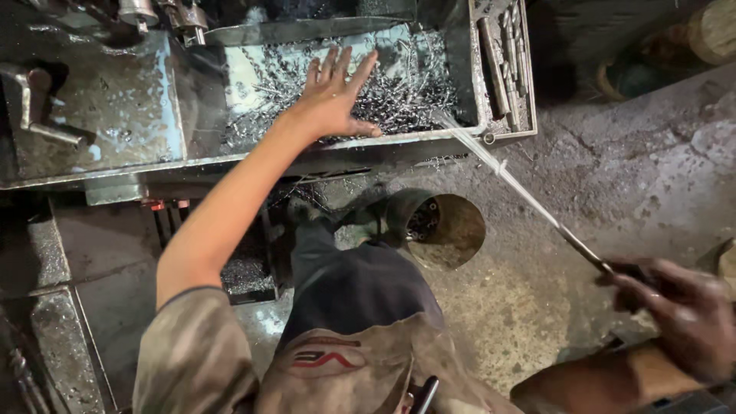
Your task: The person uses a metal rod to push metal shavings from a machine tray into a collection bin, then removes the tray and scrapes remaining shavings into the bin. The person also picks up small metal parts from the shavings and places them into the bin.
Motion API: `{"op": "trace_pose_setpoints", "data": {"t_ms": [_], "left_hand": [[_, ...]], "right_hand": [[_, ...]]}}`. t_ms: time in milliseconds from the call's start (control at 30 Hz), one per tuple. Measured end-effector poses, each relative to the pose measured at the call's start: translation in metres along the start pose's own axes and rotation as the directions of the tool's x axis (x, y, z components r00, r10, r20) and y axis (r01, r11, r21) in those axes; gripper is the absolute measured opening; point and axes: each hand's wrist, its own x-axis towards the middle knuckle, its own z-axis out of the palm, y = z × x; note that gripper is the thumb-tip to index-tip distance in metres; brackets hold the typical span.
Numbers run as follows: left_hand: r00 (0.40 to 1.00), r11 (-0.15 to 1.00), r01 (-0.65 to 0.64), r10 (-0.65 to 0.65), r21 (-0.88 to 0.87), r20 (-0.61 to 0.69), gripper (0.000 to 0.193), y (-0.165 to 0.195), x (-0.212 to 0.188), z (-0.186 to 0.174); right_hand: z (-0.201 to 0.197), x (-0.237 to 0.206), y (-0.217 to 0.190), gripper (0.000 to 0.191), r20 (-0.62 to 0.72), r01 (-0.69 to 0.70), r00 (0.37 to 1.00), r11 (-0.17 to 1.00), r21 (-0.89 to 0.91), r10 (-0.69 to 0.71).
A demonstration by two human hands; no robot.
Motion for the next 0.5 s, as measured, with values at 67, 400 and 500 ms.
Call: {"op": "trace_pose_setpoints", "data": {"t_ms": [67,400,500], "left_hand": [[0.964,0.994,0.061,-0.082,0.089,0.255,0.131,-0.011,0.022,0.009],[0.951,0.997,0.043,-0.059,0.060,0.302,0.145,-0.037,0.059,0.049],[0.946,0.996,0.072,-0.085,0.052,0.313,0.137,-0.035,0.050,0.046]], "right_hand": [[-0.014,0.004,0.005,0.023,-0.116,-0.044,0.991,0.989,0.142,0.061],[0.160,0.186,-0.110,0.017,0.055,0.576,0.806,0.759,-0.302,-0.590],[0.225,0.225,-0.122,0.011,0.198,0.601,0.790,0.671,-0.434,-0.580]]}}
